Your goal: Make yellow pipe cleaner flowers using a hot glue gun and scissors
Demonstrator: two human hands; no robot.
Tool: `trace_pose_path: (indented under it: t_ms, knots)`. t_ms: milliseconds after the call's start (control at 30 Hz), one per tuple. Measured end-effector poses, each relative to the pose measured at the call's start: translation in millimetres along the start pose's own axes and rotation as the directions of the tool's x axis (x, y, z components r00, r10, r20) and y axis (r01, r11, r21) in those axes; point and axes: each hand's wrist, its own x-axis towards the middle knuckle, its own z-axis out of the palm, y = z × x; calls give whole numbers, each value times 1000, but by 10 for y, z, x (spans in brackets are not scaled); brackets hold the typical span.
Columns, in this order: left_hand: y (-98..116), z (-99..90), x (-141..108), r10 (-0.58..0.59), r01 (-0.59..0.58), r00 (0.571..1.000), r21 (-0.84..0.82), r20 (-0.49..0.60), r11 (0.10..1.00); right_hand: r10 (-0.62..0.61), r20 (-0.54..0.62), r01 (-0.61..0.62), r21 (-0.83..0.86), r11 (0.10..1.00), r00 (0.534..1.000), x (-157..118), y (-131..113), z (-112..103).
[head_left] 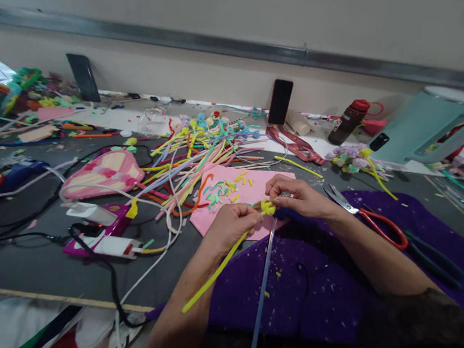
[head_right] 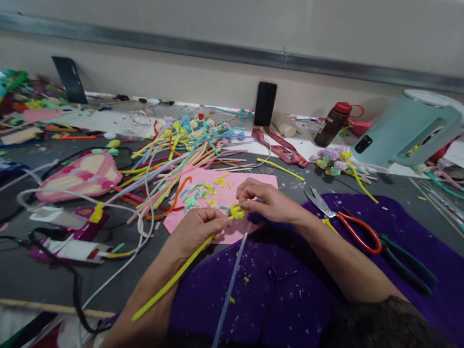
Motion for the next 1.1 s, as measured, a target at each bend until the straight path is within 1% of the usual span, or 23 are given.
trace_pose_path:
  t_ms: [233, 533, 667, 800, 900, 933, 1000, 1033, 1100]
  knots:
    - [-44, -5, 19, 5, -5, 1000, 5, 2, 1000, -13, 29, 12, 9, 1000, 1000, 5, 5, 3]
    - [-88, -19, 19, 19, -19, 1000, 4, -17, 1000, 9, 58, -9, 12, 1000, 998, 5, -1, -10]
    - [-82, -17, 18, 4, -4, 999, -12, -36, 1000, 25, 3, -25, 67, 997, 1000, -2, 23, -5]
    - [-48, -18, 14, -8, 5, 998, -52, -59, 999, 41, -74, -30, 146, 989, 996, -16, 44, -55]
    - [0, -27, -2, -39, 37, 999, -106, -23, 994, 91, -138, -59, 218, 974, 986, -31, 46, -96]
    - [18, -30, -10, -50, 49, 999, -116, -4, 992, 116, -131, -79, 259, 963, 985, -35, 42, -99]
    - [52, -37, -26, -71, 75, 997, -135, 33, 988, 144, -57, -117, 331, 936, 988, -39, 24, -81]
    - [67, -40, -34, -85, 92, 995, -150, 53, 984, 138, -7, -127, 343, 931, 990, -39, 10, -62]
    - [91, -44, -46, -118, 135, 988, -190, 97, 973, 103, 78, -123, 315, 941, 992, -35, -27, -14]
